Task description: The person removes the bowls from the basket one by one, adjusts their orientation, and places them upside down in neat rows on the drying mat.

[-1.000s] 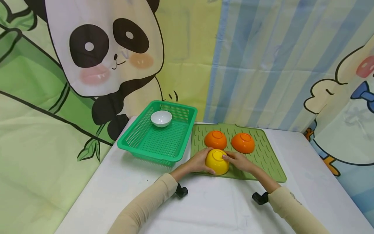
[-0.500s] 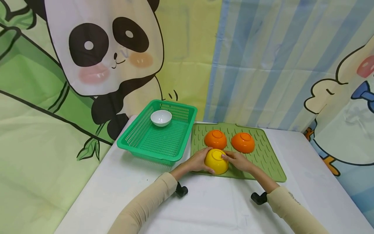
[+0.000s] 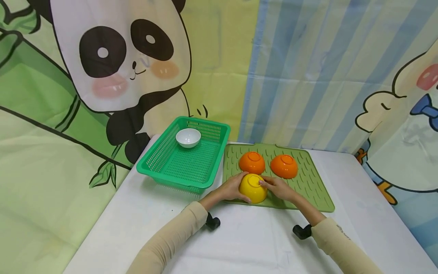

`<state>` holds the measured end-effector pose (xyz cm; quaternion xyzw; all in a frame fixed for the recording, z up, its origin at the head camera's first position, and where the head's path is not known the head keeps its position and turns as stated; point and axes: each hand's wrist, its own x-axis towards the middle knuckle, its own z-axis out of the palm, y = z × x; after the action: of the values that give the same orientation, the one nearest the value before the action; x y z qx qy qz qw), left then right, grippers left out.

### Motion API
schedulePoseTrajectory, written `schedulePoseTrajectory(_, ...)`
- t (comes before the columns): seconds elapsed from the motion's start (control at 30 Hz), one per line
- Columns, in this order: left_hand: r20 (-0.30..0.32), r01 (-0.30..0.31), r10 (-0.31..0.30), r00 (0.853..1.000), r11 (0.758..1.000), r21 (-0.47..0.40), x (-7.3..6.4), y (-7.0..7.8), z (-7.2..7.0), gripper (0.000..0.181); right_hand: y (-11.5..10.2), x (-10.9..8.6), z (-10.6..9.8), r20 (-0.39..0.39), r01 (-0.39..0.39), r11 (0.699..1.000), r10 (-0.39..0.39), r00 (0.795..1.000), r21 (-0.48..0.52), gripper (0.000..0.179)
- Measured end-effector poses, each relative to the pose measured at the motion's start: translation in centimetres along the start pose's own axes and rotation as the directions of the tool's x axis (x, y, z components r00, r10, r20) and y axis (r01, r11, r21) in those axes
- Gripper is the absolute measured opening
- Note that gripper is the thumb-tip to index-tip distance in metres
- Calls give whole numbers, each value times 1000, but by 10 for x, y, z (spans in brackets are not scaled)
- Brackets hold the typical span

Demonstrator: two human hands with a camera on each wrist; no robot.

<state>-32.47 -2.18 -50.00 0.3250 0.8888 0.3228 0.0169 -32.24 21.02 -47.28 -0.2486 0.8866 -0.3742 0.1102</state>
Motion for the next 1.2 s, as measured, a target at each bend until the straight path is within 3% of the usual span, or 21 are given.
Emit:
schedulePoseTrajectory(0.37,9,-5,5,1000,1000,15,-1,0,-3,99,-1,3,-1,-9,-11,1000,11,1000,-17,60)
schedulePoseTrajectory(0.7,28,2,-3,1000,1000,16,1,1,-8,104,-1,5,1,-27,27,999,-28,999,-25,57)
schedulePoseTrajectory(0.83,50,41,-40,998,999,-15,-3,3,-9,103,-1,4,2,-17,13,1000,-14,1000,-15,58)
schedulePoseTrajectory(0.97,30,60,-60,998,998,2,-9,14,-12,92,0,1,2,-22,7,1000,-7,1000,-1,58)
schedulePoseTrajectory(1.07,-10,-18,19,1000,992,125,-16,31,-18,78,1,0,2,-28,5,1000,-5,1000,10,58)
schedulePoseTrajectory(1.2,-21,-170,184,983,938,302,-25,59,-33,53,1,0,1,-28,-13,1000,14,1000,25,59)
